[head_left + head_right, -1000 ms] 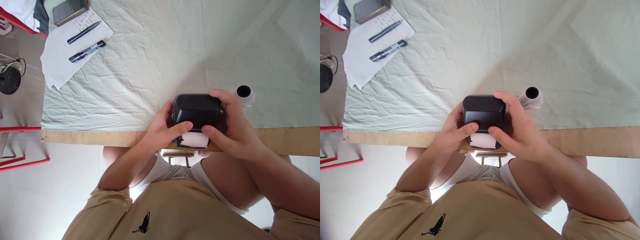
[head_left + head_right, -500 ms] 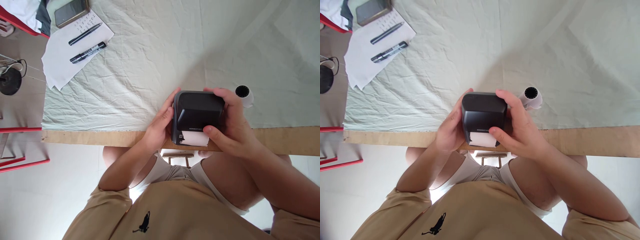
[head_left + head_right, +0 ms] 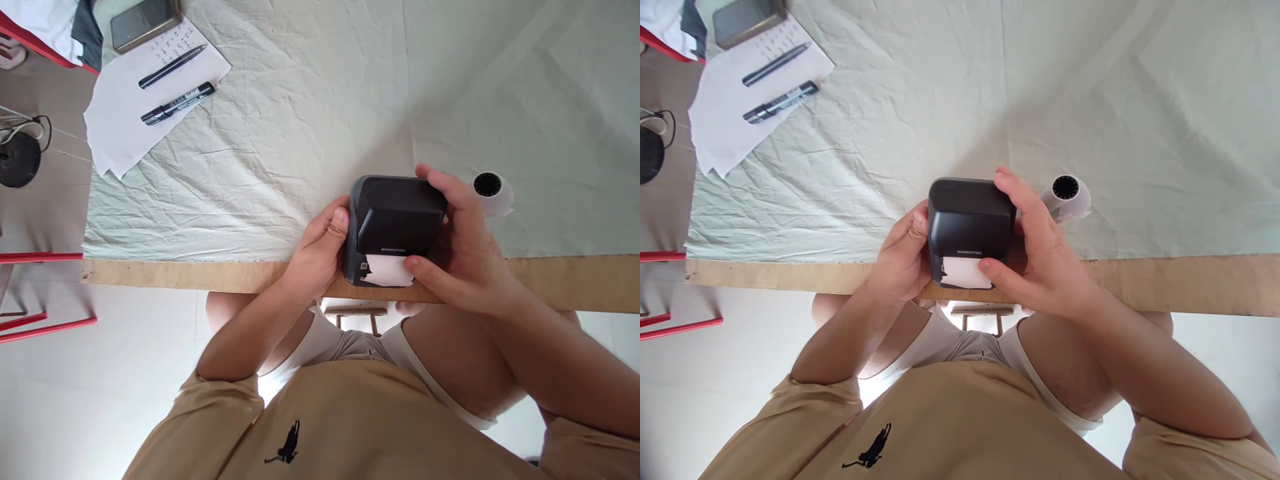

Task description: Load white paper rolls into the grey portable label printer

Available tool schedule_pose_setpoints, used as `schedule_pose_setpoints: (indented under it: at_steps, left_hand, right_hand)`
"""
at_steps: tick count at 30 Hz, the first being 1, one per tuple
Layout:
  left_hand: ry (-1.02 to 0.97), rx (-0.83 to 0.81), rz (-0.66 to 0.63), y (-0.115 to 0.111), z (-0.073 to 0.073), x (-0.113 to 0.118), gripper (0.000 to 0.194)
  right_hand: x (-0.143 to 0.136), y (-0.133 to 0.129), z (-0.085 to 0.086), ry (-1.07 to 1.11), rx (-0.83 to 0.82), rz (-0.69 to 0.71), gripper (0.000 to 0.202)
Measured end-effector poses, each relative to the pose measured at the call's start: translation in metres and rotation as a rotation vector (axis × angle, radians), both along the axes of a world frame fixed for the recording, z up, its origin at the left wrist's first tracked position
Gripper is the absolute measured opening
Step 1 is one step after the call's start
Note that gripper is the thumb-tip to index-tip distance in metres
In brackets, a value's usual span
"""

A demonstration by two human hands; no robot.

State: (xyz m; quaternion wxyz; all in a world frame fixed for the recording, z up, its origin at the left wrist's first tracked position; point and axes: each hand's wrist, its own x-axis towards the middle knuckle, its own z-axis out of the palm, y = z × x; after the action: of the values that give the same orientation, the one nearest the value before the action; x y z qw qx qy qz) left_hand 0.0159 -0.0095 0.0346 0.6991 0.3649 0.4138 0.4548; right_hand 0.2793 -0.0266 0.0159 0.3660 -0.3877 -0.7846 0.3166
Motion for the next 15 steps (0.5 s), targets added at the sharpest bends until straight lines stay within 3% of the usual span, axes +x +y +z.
schedule_pose_setpoints:
  at_steps: [6,10,15]
  left_hand:
    - [-0.014,-0.034,0.02,0.0,0.005,0.004,0.047]
    - [-0.062,-0.035,-0.006,0.0,-0.001,0.004,0.062]
    - [0.038,0.05,-0.05,-0.003,-0.008,-0.002,0.069]
  right_hand:
    - [-0.004,-0.002,0.008,-0.085,0.119,-0.06,0.103]
    - [-0.01,-0.005,0.014,-0.138,0.244,-0.183,0.095]
    - [-0.007,-0.001,0.026,-0.177,0.422,-0.292,0.077]
